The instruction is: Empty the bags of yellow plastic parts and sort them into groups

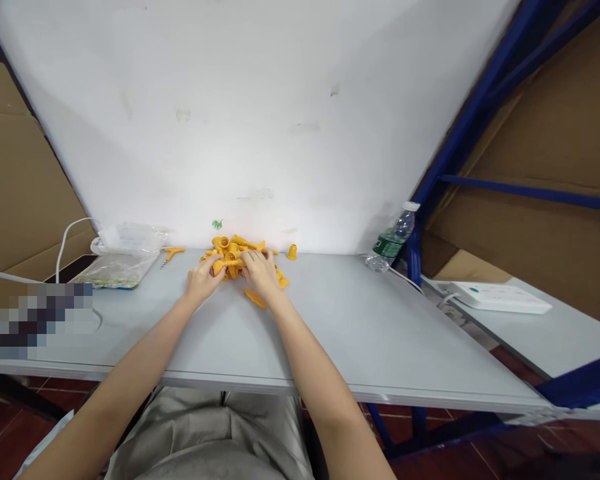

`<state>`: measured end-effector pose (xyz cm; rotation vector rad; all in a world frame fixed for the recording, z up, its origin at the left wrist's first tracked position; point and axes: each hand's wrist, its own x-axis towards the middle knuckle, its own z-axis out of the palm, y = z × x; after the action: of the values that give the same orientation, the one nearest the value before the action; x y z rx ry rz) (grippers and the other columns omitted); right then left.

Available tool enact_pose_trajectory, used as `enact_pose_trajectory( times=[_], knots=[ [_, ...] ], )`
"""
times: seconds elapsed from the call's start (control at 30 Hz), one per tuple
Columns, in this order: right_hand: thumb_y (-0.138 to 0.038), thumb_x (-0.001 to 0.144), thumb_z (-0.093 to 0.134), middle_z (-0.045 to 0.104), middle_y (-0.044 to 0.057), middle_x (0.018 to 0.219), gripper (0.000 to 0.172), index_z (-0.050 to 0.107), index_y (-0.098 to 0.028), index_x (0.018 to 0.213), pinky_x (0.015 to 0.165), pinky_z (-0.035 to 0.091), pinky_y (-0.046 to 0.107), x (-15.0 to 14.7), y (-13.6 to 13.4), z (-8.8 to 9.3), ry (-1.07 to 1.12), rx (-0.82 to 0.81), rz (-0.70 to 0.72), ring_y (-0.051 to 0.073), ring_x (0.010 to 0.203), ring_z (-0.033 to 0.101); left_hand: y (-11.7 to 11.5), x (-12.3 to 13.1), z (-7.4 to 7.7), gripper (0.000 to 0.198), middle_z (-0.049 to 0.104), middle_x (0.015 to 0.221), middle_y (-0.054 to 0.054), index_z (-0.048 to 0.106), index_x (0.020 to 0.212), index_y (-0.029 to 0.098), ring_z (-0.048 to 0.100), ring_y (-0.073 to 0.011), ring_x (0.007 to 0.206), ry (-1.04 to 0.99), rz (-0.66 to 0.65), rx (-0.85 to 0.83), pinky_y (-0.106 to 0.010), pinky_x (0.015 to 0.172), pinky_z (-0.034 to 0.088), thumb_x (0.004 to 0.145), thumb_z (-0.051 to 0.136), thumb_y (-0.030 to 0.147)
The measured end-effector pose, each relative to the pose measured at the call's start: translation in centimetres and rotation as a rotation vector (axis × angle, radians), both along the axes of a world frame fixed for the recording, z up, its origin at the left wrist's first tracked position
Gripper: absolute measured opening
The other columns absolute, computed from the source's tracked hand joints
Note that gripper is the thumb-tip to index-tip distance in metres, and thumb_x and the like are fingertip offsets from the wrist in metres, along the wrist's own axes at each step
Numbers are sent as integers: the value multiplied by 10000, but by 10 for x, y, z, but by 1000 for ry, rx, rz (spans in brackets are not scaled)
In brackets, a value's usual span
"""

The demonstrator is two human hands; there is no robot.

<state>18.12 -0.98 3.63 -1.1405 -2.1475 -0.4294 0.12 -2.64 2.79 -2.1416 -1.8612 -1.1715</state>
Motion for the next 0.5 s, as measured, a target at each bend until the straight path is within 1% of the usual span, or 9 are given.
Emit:
enact_pose_trajectory(
  times=[0.1,0.17,0.23,0.37,0.5],
  knots=[
    [-228,919,446,688,117,1086,272,582,-205,1153,1029,285,482,1,0,-2,4,-42,55,270,1043,587,1,-2,-1,302,732,1015,-33,671,1132,245,664,-163,825,0,-2,10,-246,701,452,841,595,281],
    [-226,926,422,685,122,1108,302,581,-208,1182,1045,266,504,1,1,-3,4,-61,64,271,1059,585,2,-2,-2,297,731,1020,-31,672,1126,249,660,-161,819,-2,0,7,-244,704,453,843,592,282],
    [-193,917,413,688,123,1089,301,594,-205,1156,1045,265,516,0,1,-3,2,-57,53,271,1046,589,1,-2,-2,303,730,1010,-31,671,1133,250,657,-158,807,-2,-2,-1,-244,701,451,840,596,275],
    [-118,879,430,694,108,1051,270,601,-206,1067,1040,274,506,0,2,-2,5,3,14,267,1032,586,0,-1,0,315,728,899,-30,675,1138,242,655,-159,776,-10,8,-6,-244,681,440,830,617,275],
    [-69,858,428,697,86,1044,283,587,-210,1046,1056,248,502,0,2,0,24,44,-11,257,1031,584,1,0,0,310,699,741,-11,684,1136,242,645,-158,708,-18,14,-14,-246,655,423,842,610,308]
  ],
)
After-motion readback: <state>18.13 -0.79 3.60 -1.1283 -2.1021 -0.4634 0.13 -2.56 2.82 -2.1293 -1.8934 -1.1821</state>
